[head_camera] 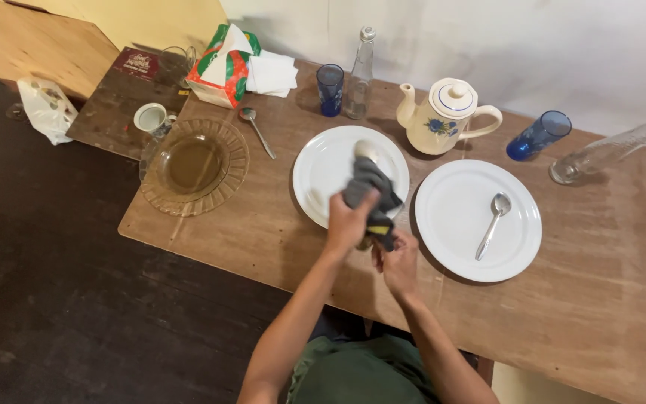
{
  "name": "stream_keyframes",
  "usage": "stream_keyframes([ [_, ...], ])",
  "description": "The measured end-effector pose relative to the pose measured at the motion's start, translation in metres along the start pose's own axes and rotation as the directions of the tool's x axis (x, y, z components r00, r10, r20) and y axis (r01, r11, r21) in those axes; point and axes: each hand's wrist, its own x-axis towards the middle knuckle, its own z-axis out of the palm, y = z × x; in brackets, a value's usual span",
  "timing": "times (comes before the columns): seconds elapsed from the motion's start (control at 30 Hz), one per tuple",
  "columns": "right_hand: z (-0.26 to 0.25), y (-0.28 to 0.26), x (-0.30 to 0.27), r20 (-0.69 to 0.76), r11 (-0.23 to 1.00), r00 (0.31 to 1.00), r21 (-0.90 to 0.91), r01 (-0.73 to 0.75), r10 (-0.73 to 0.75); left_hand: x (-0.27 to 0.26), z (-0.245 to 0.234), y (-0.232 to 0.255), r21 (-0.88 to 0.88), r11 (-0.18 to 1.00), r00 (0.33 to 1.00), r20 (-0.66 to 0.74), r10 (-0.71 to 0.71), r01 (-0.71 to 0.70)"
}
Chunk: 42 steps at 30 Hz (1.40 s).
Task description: The person wipes a ceramic teapot and several spoons with a cloth. They wipe the exterior of the teapot, then pick up and wipe individual spoons one by one before placing them onto a plate.
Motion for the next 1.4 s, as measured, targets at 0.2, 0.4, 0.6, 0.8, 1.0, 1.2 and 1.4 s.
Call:
stream_keyframes([
  [0.2, 0.007, -0.014, -0.008, 0.056, 0.999, 0.998, 0.049, -0.009, 0.006, 0.022, -0.004, 0.013, -0.201, 0.978, 0.996, -0.068, 0.052, -0.065],
  [0.4, 0.005, -0.029, -0.019, 0.118, 0.917, 0.975, -0.335, 0.218, -0.188, 0.041, -0.027, 0.028, -0.418, 0.88, 0.973, 0.048, -0.224, 0.223],
  [0.6, 0.0, -0.018, -0.016, 0.109, 0.939, 0.984, -0.298, 0.17, -0.144, 0.033, -0.042, 0.019, -0.326, 0.926, 0.962, 0.249, -0.11, 0.19],
  [0.8, 0.008, -0.016, -0.019, 0.13, 0.888, 0.958, -0.361, 0.285, -0.255, 0.035, -0.044, 0.02, -0.289, 0.939, 0.978, 0.144, -0.152, 0.188],
  [1.0, 0.009, -0.015, -0.02, 0.12, 0.941, 0.976, -0.266, 0.209, -0.183, 0.032, -0.051, 0.043, -0.435, 0.871, 0.973, 0.128, -0.19, 0.228],
  [1.2, 0.012, 0.001, -0.022, 0.126, 0.994, 0.992, -0.113, 0.01, 0.004, 0.016, -0.071, 0.054, -0.415, 0.882, 0.895, 0.446, -0.018, 0.225],
  [1.4, 0.021, -0.001, -0.021, 0.193, 0.986, 0.98, -0.15, 0.07, -0.04, 0.012, -0.067, 0.042, -0.401, 0.889, 0.966, 0.214, -0.144, 0.221],
])
